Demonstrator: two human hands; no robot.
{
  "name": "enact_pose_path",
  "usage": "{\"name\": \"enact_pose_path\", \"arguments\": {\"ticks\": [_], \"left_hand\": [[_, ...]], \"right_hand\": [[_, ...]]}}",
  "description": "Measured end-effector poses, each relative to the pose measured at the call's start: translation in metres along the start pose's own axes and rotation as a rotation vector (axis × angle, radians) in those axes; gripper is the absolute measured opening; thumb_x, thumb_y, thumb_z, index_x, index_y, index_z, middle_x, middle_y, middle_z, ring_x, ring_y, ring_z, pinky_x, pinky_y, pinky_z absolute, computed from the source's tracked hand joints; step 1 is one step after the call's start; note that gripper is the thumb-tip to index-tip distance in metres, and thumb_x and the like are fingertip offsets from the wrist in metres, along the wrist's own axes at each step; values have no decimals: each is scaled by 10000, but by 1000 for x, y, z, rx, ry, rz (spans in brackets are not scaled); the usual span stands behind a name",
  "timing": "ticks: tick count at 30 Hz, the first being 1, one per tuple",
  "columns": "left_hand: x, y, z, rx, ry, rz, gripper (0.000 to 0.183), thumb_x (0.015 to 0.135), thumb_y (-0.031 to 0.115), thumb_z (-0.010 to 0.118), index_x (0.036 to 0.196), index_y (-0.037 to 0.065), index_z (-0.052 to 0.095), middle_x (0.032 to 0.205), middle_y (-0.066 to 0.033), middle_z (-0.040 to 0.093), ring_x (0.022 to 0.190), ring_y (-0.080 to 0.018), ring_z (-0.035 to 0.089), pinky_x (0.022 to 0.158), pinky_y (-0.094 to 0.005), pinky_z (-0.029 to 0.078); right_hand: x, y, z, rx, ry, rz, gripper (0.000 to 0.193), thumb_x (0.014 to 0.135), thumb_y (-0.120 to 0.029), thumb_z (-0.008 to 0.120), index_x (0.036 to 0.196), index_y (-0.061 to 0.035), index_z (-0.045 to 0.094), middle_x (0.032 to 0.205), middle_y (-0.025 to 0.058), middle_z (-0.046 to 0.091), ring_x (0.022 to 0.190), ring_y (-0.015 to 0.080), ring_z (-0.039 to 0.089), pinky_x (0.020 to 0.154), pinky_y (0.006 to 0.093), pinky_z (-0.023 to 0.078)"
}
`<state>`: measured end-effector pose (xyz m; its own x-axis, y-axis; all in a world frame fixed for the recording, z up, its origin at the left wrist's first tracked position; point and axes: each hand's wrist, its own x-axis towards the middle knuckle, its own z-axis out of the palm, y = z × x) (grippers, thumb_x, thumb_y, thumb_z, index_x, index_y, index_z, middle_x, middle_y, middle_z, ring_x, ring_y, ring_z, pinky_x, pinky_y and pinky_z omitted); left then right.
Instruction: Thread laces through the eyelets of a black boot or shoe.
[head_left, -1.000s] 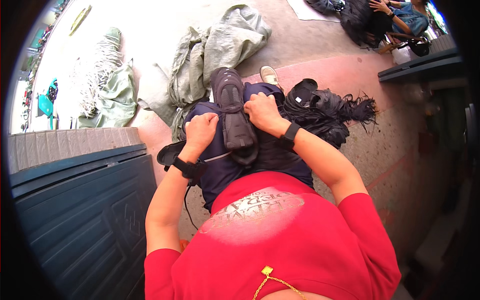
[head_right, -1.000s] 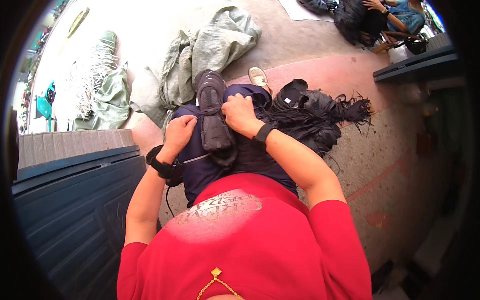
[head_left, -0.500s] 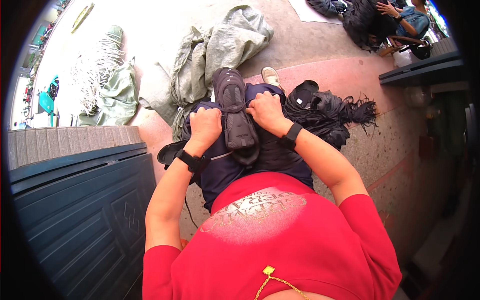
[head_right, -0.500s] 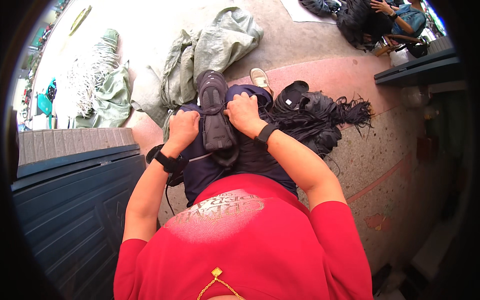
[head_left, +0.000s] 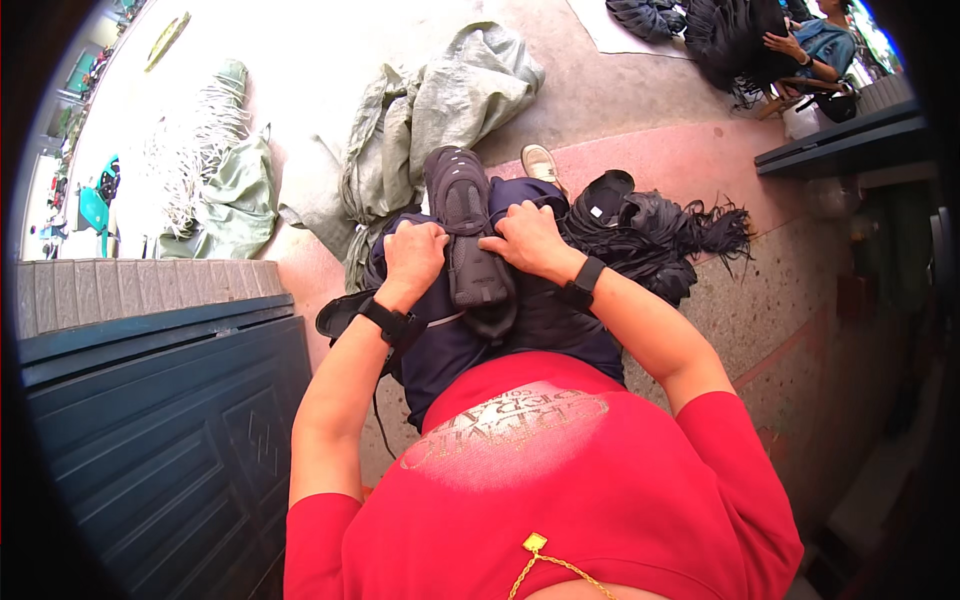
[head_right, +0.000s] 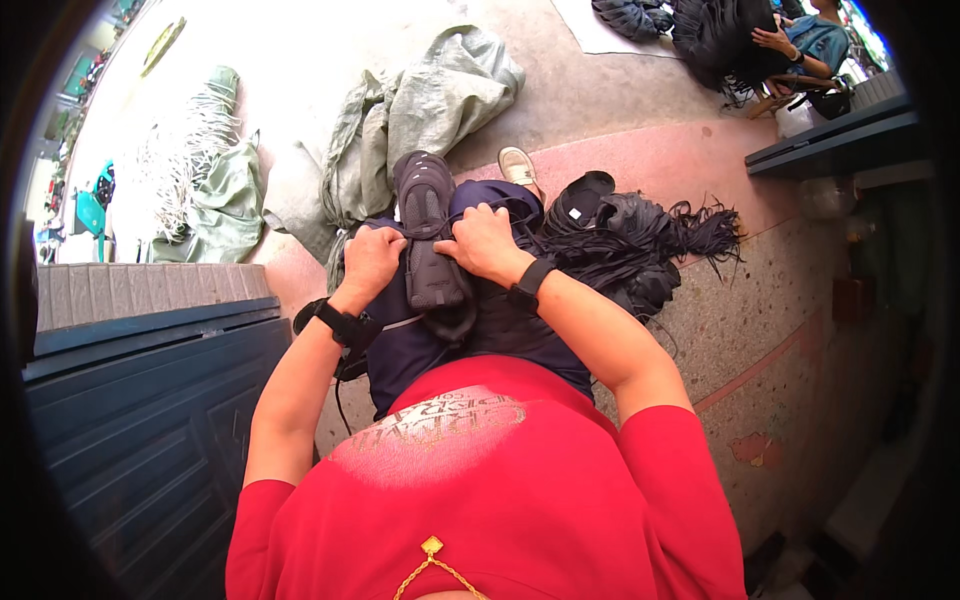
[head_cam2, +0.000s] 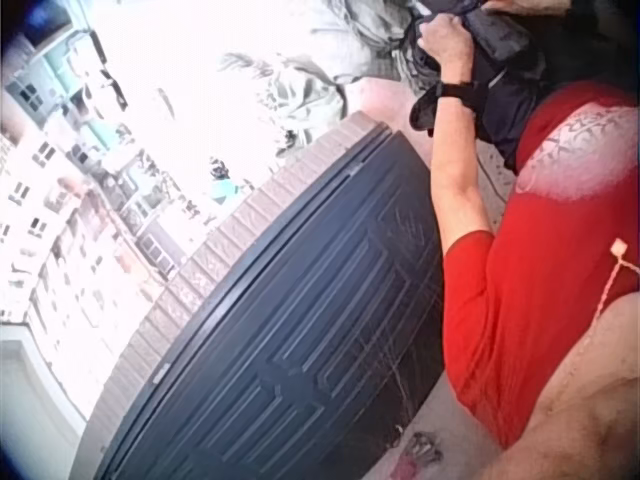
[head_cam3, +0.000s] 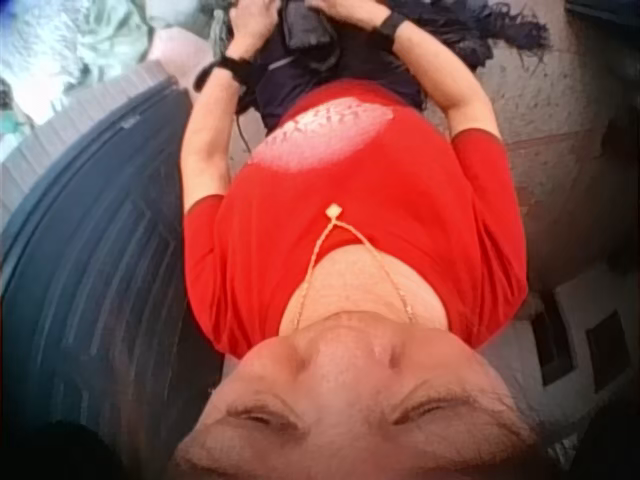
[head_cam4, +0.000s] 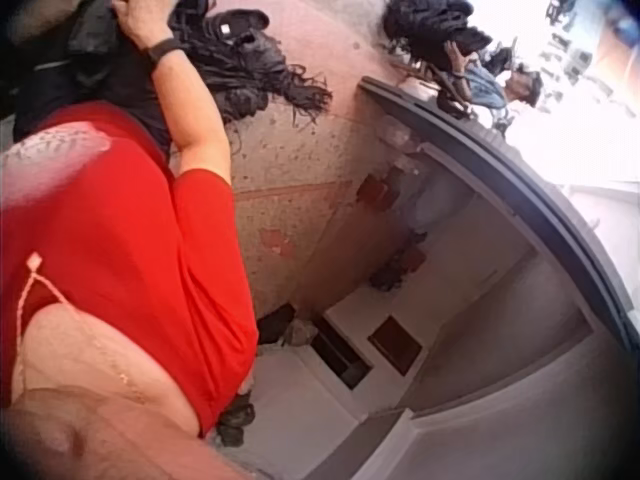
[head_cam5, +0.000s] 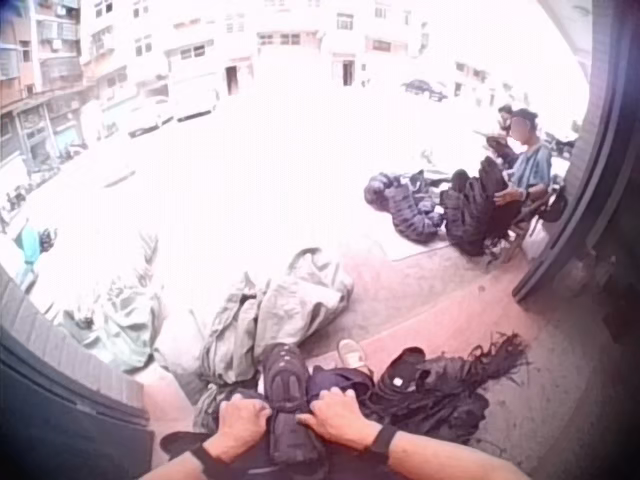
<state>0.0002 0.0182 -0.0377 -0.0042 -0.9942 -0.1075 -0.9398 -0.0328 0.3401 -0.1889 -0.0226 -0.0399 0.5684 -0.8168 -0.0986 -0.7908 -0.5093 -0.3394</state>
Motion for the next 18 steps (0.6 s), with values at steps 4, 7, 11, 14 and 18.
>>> {"name": "enact_pose_path", "arguments": {"ticks": [4, 7, 11, 14, 18], "left_hand": [[-13, 10, -2, 111, 254, 96, 198, 729, 276, 617, 733, 79, 618, 739, -58, 588, 816, -246, 504, 676, -394, 364], [-24, 18, -4, 213, 261, 153, 227, 724, 294, 626, 781, 75, 612, 782, -49, 570, 846, -241, 473, 679, -396, 346], [-20, 15, -5, 143, 125, 73, 235, 732, 283, 603, 794, 56, 605, 800, -67, 571, 848, -259, 489, 663, -424, 374], [-11, 12, -5, 155, -40, 65, 182, 732, 193, 549, 816, 44, 613, 805, -82, 585, 857, -274, 508, 657, -439, 403], [-9, 1, -4, -21, -58, 48, 194, 725, 209, 569, 835, 56, 616, 800, -86, 587, 845, -267, 511, 663, -423, 410]], "right_hand": [[0, 2, 1, 25, -49, 5, 289, 781, -327, 546, 762, -57, 648, 809, 123, 564, 836, 285, 516, 708, 430, 383], [-1, 1, 7, -2, -28, -6, 249, 781, -291, 545, 806, -65, 647, 811, 115, 565, 846, 285, 515, 716, 430, 386], [-2, 3, 10, 125, 16, -6, 215, 778, -253, 547, 825, -72, 653, 850, 106, 576, 882, 267, 516, 731, 429, 380], [-3, 2, 9, 219, 38, 19, 197, 771, -240, 553, 838, -86, 657, 854, 89, 579, 890, 259, 514, 729, 430, 376], [-6, 2, 16, 295, 139, 11, 179, 759, -215, 561, 837, -82, 653, 809, 92, 585, 844, 271, 531, 711, 421, 381]]}}
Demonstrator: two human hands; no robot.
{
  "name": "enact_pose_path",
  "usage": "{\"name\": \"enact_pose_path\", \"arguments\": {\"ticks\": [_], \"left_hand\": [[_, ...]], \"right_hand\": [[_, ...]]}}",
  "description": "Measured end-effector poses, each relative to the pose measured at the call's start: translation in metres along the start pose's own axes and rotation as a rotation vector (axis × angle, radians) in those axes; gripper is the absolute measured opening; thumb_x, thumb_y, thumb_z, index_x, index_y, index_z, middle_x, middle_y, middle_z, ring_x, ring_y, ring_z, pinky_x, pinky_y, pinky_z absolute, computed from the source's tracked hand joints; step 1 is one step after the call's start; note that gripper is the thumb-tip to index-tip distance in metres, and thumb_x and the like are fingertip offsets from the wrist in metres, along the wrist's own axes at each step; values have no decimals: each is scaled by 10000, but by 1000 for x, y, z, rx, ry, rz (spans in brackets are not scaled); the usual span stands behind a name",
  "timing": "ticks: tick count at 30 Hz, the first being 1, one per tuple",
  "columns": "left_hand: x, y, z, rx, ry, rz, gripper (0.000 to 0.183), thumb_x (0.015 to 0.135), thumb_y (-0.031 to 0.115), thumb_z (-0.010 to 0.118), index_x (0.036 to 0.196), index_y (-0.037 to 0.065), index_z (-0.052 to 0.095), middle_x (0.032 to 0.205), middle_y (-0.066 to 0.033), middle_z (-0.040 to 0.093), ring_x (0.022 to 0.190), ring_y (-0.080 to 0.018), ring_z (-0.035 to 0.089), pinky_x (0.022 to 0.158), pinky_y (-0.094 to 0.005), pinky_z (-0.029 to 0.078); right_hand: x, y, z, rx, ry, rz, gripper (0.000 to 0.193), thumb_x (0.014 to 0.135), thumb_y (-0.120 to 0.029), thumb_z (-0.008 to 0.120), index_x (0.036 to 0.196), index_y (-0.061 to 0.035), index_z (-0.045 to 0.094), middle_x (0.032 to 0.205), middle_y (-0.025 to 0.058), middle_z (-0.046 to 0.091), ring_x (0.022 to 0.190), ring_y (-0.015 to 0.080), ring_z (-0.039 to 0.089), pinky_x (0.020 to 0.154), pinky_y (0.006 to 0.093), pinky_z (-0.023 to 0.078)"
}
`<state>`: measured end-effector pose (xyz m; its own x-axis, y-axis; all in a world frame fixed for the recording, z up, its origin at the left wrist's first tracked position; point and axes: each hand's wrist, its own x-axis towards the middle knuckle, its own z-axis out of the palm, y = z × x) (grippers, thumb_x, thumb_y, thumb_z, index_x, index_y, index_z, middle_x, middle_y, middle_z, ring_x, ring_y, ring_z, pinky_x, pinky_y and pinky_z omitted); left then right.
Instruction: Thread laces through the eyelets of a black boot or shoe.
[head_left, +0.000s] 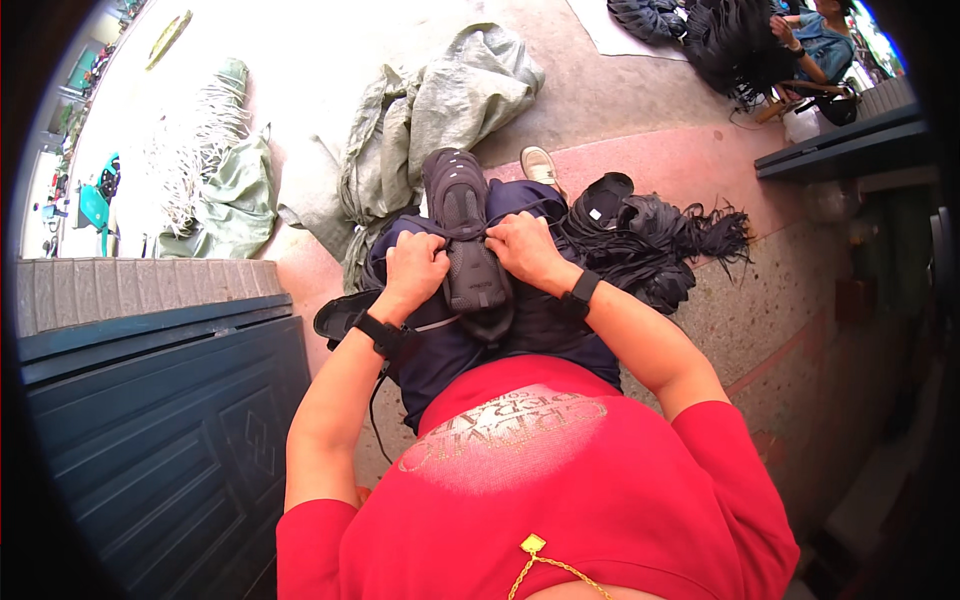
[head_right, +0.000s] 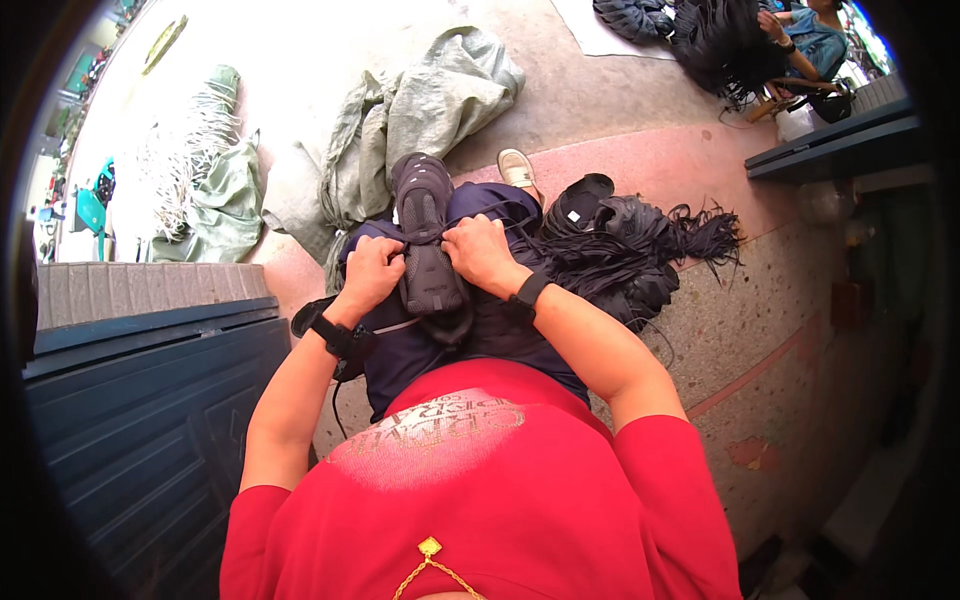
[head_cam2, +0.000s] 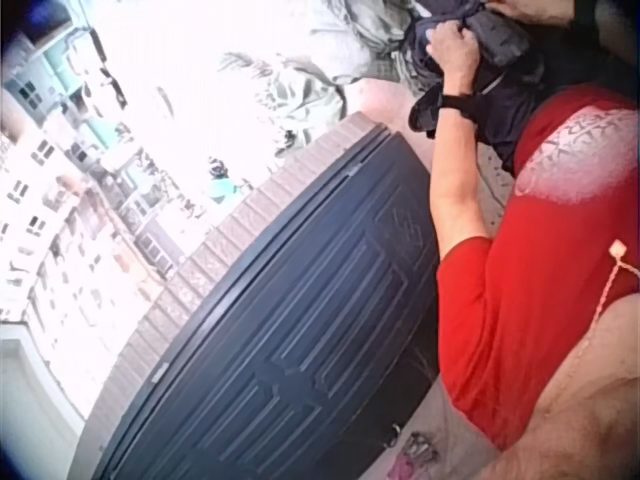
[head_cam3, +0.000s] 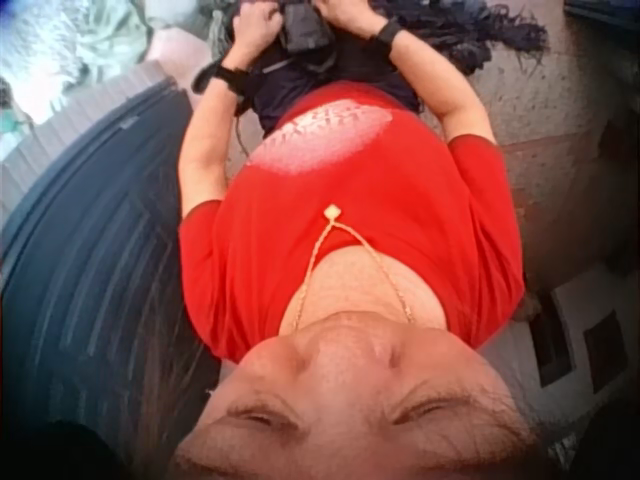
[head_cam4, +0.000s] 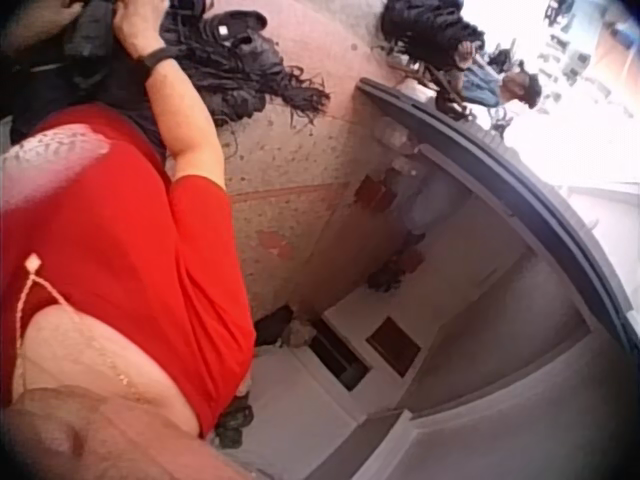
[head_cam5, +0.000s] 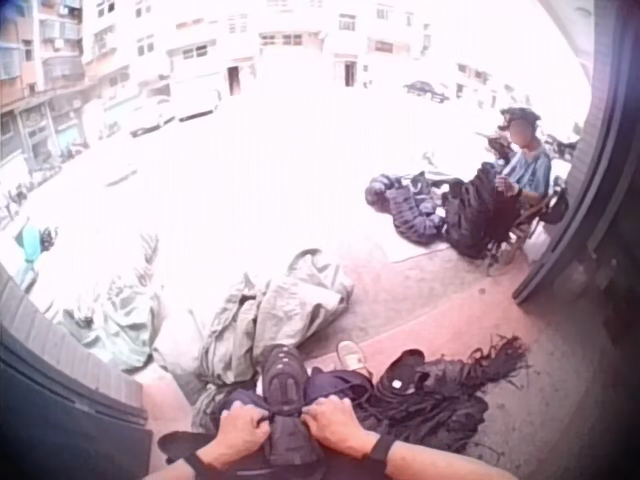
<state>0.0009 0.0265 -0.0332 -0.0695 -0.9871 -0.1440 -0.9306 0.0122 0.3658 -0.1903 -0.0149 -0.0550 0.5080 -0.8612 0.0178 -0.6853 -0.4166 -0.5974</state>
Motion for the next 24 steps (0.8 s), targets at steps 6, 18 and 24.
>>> {"name": "enact_pose_path", "arguments": {"ticks": [6, 18, 24], "left_hand": [[20, 26, -15, -62, 228, 268, 149, 665, 181, 663, 767, 78, 626, 743, -64, 597, 794, -261, 521, 690, -362, 435], [46, 12, -3, -167, 190, 158, 115, 744, 120, 584, 798, 29, 539, 652, -135, 555, 708, -333, 545, 633, -403, 459], [73, 27, -10, -666, -49, -66, 124, 800, 121, 536, 838, 5, 555, 703, -124, 598, 500, -185, 548, 466, -289, 432]], "right_hand": [[1, 1, 5, 215, 107, 32, 77, 704, -95, 581, 770, -61, 603, 744, 116, 580, 767, 317, 539, 689, 404, 403], [13, 3, -6, -271, -18, -486, 42, 658, -122, 571, 687, -92, 570, 687, 45, 577, 744, 192, 540, 639, 313, 397], [8, -1, -11, -377, -20, -485, 59, 671, -147, 551, 718, -119, 574, 760, 40, 535, 785, 178, 501, 651, 316, 362]]}}
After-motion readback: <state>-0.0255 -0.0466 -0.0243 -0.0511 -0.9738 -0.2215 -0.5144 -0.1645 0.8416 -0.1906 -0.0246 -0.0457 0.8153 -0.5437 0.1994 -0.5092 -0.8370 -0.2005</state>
